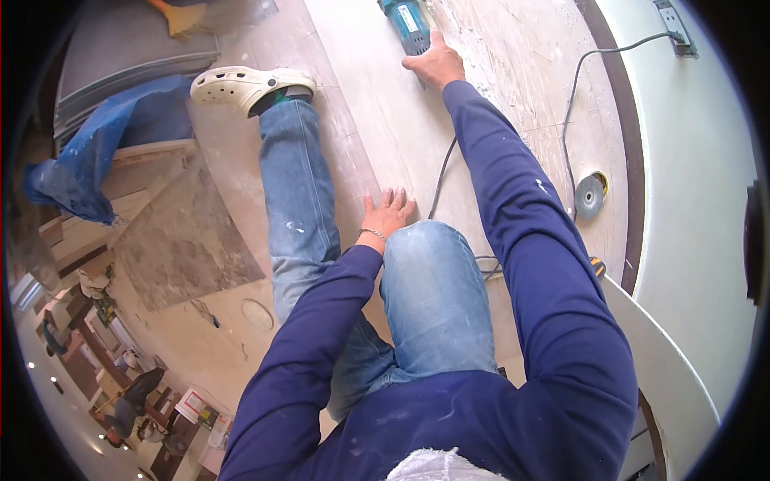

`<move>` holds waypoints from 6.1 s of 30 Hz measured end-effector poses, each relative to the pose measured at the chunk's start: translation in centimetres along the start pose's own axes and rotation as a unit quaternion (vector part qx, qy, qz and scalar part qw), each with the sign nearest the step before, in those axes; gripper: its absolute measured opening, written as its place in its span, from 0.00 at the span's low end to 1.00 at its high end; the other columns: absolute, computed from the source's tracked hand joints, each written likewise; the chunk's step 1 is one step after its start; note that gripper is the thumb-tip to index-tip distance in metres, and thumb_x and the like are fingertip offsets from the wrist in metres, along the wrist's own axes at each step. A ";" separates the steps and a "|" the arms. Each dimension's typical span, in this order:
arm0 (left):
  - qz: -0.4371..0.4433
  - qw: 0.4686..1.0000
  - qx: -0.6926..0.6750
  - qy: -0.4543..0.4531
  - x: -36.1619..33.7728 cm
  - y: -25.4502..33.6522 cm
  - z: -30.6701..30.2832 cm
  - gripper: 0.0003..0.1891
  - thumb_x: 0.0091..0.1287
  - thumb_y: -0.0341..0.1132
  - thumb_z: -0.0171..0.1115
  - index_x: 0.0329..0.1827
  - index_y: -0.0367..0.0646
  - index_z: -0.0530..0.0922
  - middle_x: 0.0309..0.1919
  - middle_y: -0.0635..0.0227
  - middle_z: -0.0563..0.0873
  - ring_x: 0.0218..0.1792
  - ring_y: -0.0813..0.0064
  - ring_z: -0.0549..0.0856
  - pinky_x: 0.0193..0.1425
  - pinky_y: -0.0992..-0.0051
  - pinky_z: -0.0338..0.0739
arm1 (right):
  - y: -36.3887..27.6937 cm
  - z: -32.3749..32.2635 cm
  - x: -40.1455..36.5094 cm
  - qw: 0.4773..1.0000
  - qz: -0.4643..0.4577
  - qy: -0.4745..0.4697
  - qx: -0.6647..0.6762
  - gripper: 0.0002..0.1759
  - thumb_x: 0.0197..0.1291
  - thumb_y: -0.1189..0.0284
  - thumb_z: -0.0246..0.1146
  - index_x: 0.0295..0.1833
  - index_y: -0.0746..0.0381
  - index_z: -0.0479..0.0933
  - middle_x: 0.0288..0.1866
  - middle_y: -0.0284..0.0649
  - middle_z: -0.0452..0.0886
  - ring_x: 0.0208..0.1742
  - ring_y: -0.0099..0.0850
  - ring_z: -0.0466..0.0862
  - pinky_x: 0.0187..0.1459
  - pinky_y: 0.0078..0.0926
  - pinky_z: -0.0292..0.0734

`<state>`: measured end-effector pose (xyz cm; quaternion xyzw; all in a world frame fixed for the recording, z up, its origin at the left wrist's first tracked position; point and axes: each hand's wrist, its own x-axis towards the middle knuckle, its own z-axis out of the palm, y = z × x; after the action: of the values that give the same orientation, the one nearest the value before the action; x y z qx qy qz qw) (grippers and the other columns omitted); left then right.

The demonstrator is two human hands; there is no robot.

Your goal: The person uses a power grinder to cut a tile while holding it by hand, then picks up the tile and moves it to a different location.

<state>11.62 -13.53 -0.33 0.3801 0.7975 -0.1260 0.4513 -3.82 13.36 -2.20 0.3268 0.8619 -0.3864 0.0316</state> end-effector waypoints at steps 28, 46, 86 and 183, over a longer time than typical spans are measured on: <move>-0.010 1.000 0.007 0.008 0.2 0.0 -0.1 0.32 0.75 0.47 0.52 0.83 0.67 0.58 0.85 0.69 0.53 0.85 0.62 0.53 0.80 0.31 0.44 | 0.6 0.0 -0.4 1.000 0.003 0.000 -0.006 0.55 0.45 0.53 0.69 0.80 0.62 0.59 0.60 0.57 0.84 0.61 0.49 0.85 0.65 0.37 0.78; -0.008 0.999 0.004 0.034 0.2 -0.2 0.3 0.34 0.73 0.47 0.55 0.83 0.65 0.58 0.85 0.65 0.53 0.85 0.58 0.52 0.80 0.31 0.43 | 0.5 0.1 -0.6 1.000 0.000 0.006 -0.010 0.56 0.45 0.53 0.69 0.80 0.62 0.59 0.59 0.57 0.84 0.61 0.49 0.85 0.65 0.37 0.78; -0.011 1.000 -0.003 0.010 -0.3 0.2 -1.1 0.35 0.73 0.38 0.53 0.84 0.65 0.56 0.86 0.65 0.51 0.85 0.57 0.50 0.80 0.31 0.44 | 1.5 -0.2 -3.3 1.000 0.012 -0.005 -0.005 0.55 0.46 0.54 0.68 0.80 0.62 0.58 0.60 0.58 0.83 0.61 0.50 0.85 0.65 0.38 0.78; -0.027 0.999 0.013 -0.011 0.8 -0.3 -0.5 0.39 0.71 0.46 0.60 0.85 0.66 0.54 0.86 0.69 0.48 0.85 0.61 0.48 0.81 0.33 0.44 | 4.0 -0.5 -9.0 0.999 0.040 -0.024 0.024 0.55 0.44 0.55 0.68 0.79 0.62 0.59 0.57 0.59 0.84 0.60 0.53 0.85 0.64 0.39 0.78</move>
<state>10.85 -13.07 -0.70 0.3628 0.8008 -0.1526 0.4515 5.74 10.83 -1.64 0.3521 0.8375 -0.4135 0.0598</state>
